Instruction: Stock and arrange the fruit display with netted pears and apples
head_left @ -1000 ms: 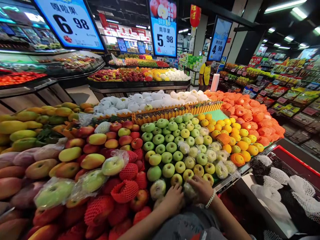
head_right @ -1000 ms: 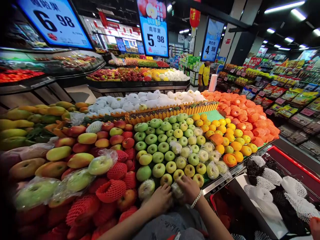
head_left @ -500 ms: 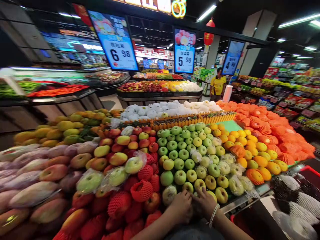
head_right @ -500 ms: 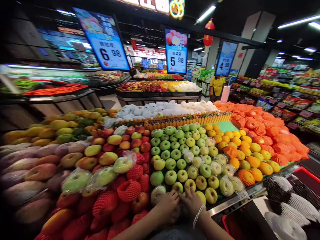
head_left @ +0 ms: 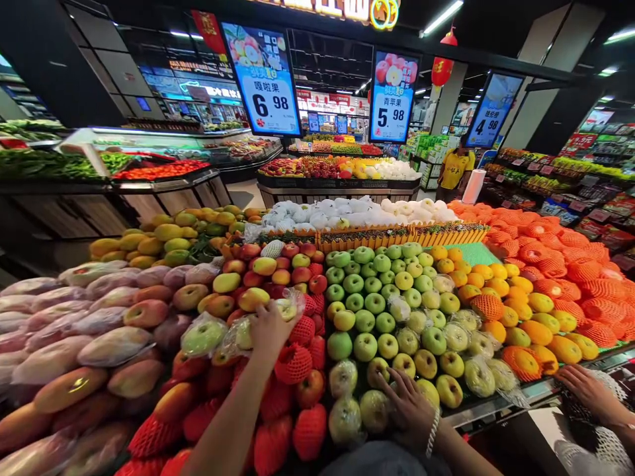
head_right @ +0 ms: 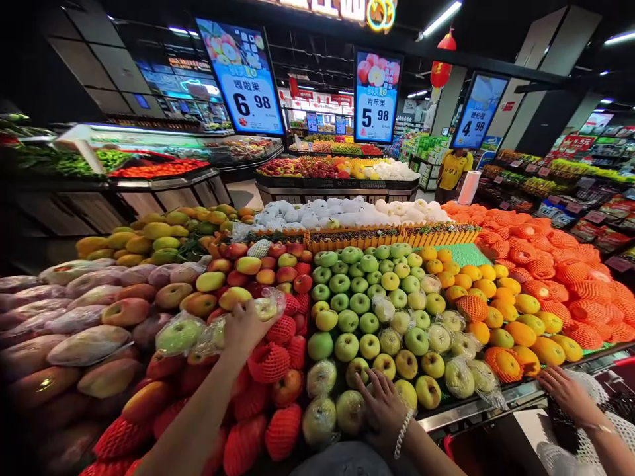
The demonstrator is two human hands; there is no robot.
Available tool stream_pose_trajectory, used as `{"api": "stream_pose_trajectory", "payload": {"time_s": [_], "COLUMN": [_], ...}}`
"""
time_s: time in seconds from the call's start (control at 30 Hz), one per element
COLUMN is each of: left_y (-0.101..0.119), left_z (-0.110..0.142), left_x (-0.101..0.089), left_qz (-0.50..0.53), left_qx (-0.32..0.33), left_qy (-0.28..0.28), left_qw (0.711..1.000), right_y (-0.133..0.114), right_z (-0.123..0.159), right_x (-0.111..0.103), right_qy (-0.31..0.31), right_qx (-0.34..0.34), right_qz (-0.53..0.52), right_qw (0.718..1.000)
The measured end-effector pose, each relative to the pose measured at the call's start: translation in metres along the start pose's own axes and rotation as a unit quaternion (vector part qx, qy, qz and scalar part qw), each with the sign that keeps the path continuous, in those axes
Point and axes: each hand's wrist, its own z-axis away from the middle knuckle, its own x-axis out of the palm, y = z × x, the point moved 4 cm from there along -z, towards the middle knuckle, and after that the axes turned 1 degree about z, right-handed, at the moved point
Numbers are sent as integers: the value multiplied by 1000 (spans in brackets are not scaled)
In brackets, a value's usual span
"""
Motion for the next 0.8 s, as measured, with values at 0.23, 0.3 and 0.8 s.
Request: {"api": "stream_pose_trajectory", "payload": {"time_s": [0.23,0.3,0.8], "left_y": [-8,16,-25], "left_z": [16,46,63], "left_x": [-16,-35,20], "left_qz": [87,161,60], "left_qx": [24,84,99], "left_qy": [64,78,-21], "left_qw": [994,980,993], "right_y": [-20,-37,48], "right_z": [-8,-20,-45], "right_x": [-60,-70,-58], "right_qy": [178,216,341], "right_qx": [-61,-113,177], "right_qz": [-104,-234,-181], "right_qw": [977,941,905]}}
